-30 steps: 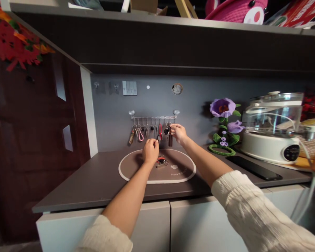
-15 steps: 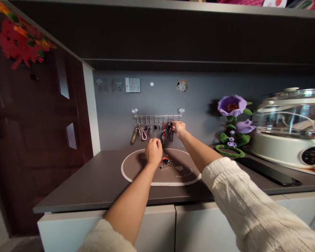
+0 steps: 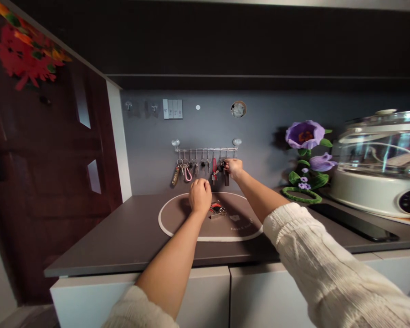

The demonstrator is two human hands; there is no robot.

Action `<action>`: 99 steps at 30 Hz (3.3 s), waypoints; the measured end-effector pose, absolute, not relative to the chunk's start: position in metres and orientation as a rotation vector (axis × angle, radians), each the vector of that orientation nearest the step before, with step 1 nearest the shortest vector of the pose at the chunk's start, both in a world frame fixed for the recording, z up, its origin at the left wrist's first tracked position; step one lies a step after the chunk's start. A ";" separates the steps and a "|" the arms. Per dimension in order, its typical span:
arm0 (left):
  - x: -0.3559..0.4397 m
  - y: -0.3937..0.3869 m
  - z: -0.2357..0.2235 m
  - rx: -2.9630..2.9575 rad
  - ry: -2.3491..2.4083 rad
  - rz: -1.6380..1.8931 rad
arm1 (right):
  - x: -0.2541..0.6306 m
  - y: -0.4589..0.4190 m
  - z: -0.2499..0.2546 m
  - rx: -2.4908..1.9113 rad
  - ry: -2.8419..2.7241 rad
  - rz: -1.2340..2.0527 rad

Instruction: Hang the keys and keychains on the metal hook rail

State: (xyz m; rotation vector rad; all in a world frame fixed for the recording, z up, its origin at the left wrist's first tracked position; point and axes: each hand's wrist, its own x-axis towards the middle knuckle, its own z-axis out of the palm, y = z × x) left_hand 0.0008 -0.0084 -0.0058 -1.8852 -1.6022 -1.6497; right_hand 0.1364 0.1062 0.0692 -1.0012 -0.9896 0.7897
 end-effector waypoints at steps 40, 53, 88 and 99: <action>-0.017 -0.007 -0.016 -2.689 -1.663 -1.803 | 0.172 -0.015 -0.013 -0.989 -1.886 1.125; -0.014 -0.008 -0.017 -2.854 -1.609 -1.617 | 0.167 -0.001 -0.021 -0.937 -1.962 1.071; -0.003 -0.006 -0.012 -2.727 -1.403 -2.488 | 0.159 -0.007 -0.011 -0.640 -1.562 1.241; 0.001 -0.009 -0.011 -2.654 -1.433 -2.455 | 0.163 -0.007 -0.008 -0.653 -1.542 1.247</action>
